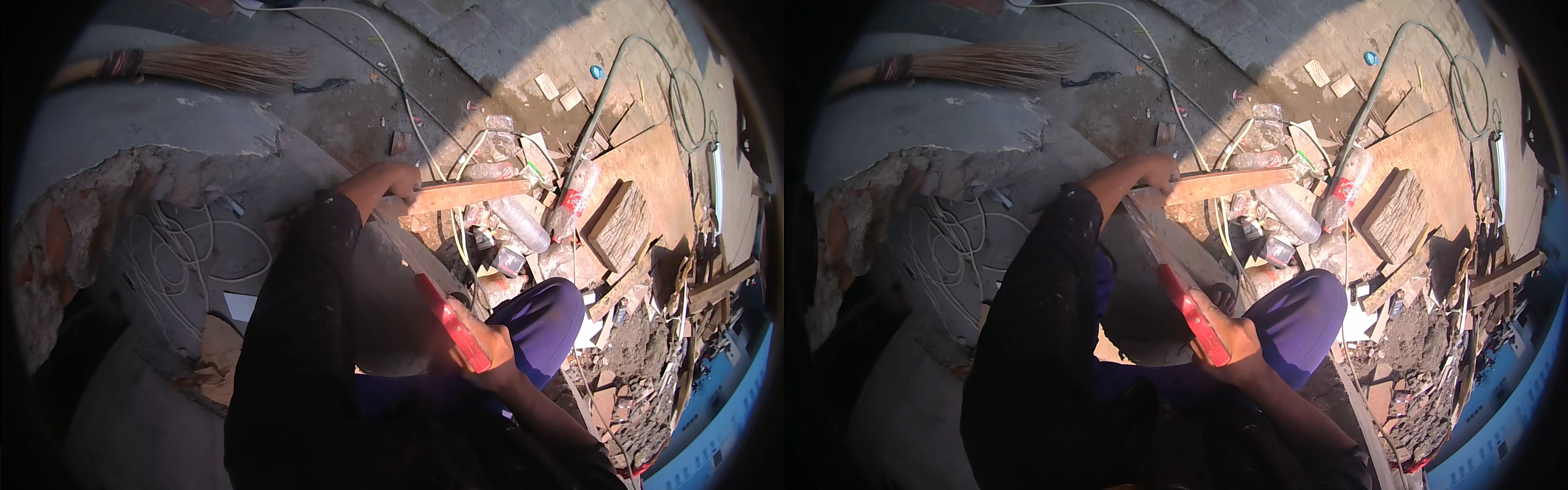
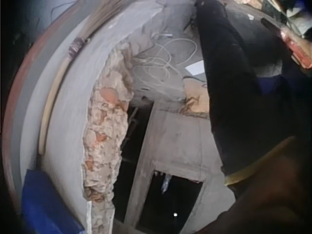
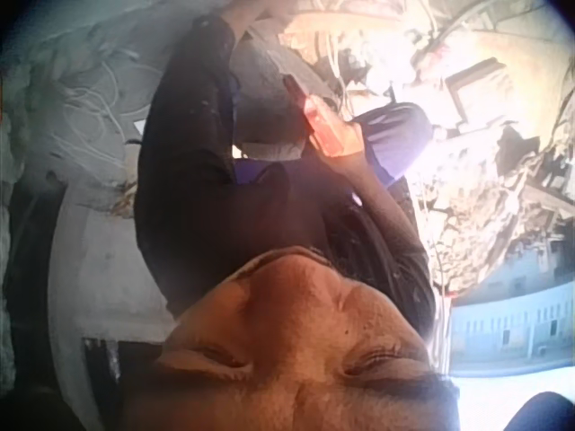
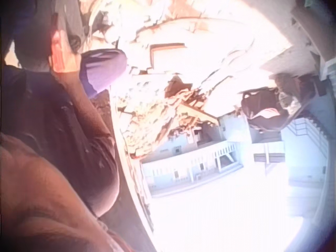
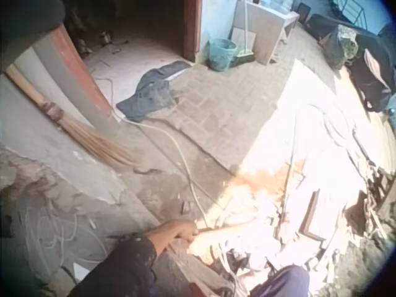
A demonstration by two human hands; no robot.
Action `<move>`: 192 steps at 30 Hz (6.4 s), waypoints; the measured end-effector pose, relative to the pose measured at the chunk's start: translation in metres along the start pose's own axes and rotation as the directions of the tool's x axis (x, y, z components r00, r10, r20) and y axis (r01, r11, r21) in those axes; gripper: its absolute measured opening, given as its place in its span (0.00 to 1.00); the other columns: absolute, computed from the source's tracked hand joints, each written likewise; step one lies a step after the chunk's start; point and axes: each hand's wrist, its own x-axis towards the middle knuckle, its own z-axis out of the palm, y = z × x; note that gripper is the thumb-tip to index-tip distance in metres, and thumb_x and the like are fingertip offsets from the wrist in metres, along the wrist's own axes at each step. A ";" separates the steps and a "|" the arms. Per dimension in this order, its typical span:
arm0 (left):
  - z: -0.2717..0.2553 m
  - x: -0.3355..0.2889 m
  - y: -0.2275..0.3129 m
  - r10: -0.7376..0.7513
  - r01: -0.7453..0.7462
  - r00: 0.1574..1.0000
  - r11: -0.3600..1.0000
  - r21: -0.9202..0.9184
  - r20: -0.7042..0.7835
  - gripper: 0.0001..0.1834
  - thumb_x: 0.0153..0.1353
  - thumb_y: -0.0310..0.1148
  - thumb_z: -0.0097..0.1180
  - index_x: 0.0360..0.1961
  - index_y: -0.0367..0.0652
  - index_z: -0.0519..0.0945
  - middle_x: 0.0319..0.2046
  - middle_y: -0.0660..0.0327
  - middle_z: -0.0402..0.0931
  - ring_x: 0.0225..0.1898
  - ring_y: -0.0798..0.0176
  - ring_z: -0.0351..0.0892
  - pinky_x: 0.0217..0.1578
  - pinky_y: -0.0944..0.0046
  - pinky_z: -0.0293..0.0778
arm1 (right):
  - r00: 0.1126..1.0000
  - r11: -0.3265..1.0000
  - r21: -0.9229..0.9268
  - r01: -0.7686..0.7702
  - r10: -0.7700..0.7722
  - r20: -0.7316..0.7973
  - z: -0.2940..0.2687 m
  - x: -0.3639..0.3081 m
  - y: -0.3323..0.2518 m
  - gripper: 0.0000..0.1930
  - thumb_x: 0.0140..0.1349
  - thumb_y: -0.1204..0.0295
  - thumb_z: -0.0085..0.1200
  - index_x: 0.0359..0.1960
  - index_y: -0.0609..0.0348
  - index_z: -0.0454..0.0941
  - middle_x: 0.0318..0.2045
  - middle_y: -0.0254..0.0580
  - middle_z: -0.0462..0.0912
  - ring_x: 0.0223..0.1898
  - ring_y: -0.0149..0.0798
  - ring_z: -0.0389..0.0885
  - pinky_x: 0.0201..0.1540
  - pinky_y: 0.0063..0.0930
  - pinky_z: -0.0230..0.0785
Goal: The person sits on the floor and uses a hand saw to cut a piece of wood. After cutting, they pick up the cut piece and walk through a cluttered construction area, carrying the wood to another location.
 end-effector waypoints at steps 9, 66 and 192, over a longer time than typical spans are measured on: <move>-0.014 -0.009 -0.006 0.035 -0.022 0.992 0.994 0.107 -0.121 0.28 0.49 0.47 0.76 0.46 0.37 0.87 0.41 0.45 0.87 0.43 0.45 0.87 0.43 0.48 0.78 | 0.995 0.987 0.145 0.063 -0.051 -0.083 0.059 0.123 0.026 0.33 0.55 0.74 0.61 0.67 0.58 0.74 0.38 0.59 0.87 0.39 0.62 0.87 0.41 0.46 0.80; -0.029 0.000 -0.027 0.032 -0.049 0.962 0.997 -0.057 -0.271 0.26 0.54 0.48 0.72 0.43 0.34 0.87 0.39 0.42 0.86 0.44 0.42 0.87 0.46 0.49 0.79 | 0.994 0.995 -0.083 0.048 -0.040 0.101 -0.054 0.012 0.036 0.36 0.56 0.72 0.64 0.69 0.52 0.71 0.50 0.52 0.87 0.41 0.57 0.89 0.46 0.43 0.84; -0.021 0.003 -0.011 0.011 -0.022 0.983 0.998 -0.056 -0.185 0.29 0.54 0.47 0.72 0.49 0.34 0.86 0.45 0.42 0.86 0.48 0.43 0.86 0.49 0.50 0.79 | 0.973 0.998 -0.068 0.006 0.010 0.231 -0.133 -0.015 0.028 0.36 0.51 0.79 0.65 0.67 0.62 0.75 0.52 0.55 0.87 0.35 0.46 0.91 0.36 0.31 0.82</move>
